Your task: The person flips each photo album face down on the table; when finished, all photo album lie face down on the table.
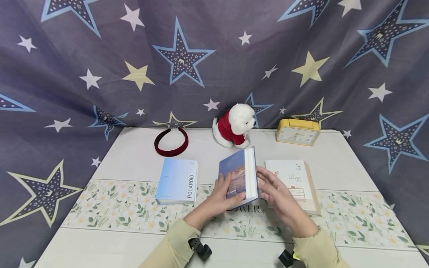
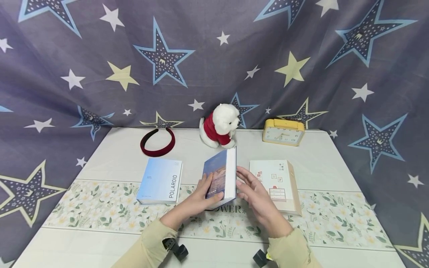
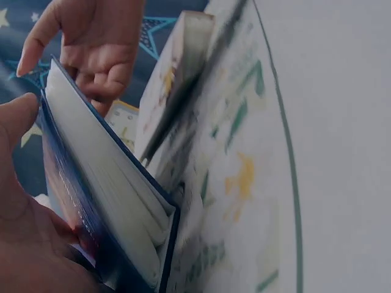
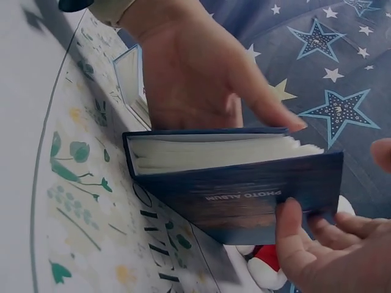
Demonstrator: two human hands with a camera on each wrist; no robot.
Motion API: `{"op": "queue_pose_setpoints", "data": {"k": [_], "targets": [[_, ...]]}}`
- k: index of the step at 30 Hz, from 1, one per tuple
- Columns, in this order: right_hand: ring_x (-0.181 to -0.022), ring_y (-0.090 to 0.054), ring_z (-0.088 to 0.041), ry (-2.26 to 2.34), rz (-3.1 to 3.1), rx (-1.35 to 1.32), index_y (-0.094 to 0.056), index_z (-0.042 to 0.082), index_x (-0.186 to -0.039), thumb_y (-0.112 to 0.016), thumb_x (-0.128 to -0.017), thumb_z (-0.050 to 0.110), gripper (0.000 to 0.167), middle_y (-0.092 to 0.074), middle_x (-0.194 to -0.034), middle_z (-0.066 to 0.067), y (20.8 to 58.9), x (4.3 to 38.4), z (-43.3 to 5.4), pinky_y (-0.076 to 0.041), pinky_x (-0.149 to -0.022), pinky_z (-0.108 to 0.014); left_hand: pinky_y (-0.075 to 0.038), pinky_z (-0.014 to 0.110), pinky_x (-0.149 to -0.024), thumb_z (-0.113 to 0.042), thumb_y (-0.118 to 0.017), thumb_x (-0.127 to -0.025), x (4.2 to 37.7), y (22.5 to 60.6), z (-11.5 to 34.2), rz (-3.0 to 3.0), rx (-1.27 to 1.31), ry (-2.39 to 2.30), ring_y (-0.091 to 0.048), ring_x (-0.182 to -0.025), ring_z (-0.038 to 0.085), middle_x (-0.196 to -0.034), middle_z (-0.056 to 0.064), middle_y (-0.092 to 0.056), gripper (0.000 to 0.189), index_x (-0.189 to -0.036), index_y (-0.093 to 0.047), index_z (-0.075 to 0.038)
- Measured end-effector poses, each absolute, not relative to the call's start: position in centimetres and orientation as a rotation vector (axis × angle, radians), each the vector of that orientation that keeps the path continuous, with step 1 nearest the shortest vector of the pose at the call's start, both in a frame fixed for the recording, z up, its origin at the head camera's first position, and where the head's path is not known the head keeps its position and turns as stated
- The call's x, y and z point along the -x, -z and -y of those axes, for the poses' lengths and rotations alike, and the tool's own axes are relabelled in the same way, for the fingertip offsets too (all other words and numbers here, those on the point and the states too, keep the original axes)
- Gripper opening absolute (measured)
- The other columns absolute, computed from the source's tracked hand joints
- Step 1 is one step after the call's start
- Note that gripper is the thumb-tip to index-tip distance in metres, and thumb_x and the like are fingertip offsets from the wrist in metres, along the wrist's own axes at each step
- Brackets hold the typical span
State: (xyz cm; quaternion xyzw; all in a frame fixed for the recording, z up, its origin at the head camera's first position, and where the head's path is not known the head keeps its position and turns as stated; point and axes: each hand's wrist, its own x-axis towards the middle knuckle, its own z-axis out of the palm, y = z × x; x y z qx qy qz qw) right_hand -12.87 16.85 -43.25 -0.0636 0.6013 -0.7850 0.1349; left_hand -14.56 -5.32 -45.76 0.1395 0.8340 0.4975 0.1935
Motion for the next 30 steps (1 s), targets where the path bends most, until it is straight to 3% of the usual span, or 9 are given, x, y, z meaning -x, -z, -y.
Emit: {"op": "queue_pose_setpoints", "data": {"k": [5, 11, 18, 23, 30], "targets": [[-0.118, -0.054, -0.012, 2.227, -1.779, 0.272, -0.02, -0.001, -0.153, -0.042, -0.102, 0.012, 0.057, -0.017, -0.159, -0.019, 43.1, 12.7, -16.7, -0.048, -0.091, -0.026, -0.001, 0.065, -0.112, -0.065, -0.059, -0.086, 14.8, 45.4, 5.3, -2.147, -0.363, -1.603, 0.011, -0.146, 0.04, -0.161, 0.02, 0.01, 0.103, -0.158, -0.007, -0.013], [-0.127, -0.049, -0.015, 2.155, -1.841, 0.444, -0.025, 0.003, -0.153, -0.041, -0.105, 0.015, 0.052, -0.02, -0.159, -0.016, 43.1, 12.5, -16.4, -0.048, -0.095, -0.033, -0.005, 0.057, -0.115, -0.062, -0.053, -0.091, 14.9, 45.2, 5.4, -1.99, -0.381, -1.708, 0.004, -0.148, 0.029, -0.163, 0.009, 0.005, 0.095, -0.158, -0.003, -0.019], [-0.133, -0.042, -0.032, 2.023, -1.961, 0.548, -0.035, 0.015, -0.152, -0.042, -0.105, 0.016, 0.048, -0.031, -0.156, -0.01, 43.1, 12.5, -15.8, -0.044, -0.101, -0.046, -0.005, 0.054, -0.116, -0.059, -0.046, -0.096, 15.3, 45.2, 5.4, -1.825, -0.395, -1.82, 0.005, -0.148, 0.028, -0.163, 0.011, 0.005, 0.089, -0.158, 0.005, -0.02], [-0.138, -0.034, -0.036, 1.953, -1.976, 0.556, -0.031, 0.021, -0.154, -0.047, -0.104, 0.018, 0.053, -0.03, -0.157, -0.008, 43.2, 12.2, -15.3, -0.035, -0.106, -0.053, -0.002, 0.055, -0.116, -0.047, -0.052, -0.096, 15.5, 45.0, 5.6, -1.76, -0.373, -1.899, 0.004, -0.148, 0.029, -0.163, 0.013, 0.003, 0.087, -0.158, 0.002, -0.02], [-0.135, -0.039, -0.039, 1.801, -2.142, 0.645, -0.03, 0.017, -0.155, -0.061, -0.097, 0.013, 0.066, -0.026, -0.158, -0.011, 43.7, 12.4, -14.7, -0.043, -0.102, -0.047, -0.014, 0.057, -0.114, -0.033, -0.057, -0.09, 15.7, 45.0, 6.0, -1.695, -0.34, -1.994, -0.019, -0.145, 0.034, -0.162, 0.013, -0.012, 0.086, -0.159, -0.007, -0.02]]}}
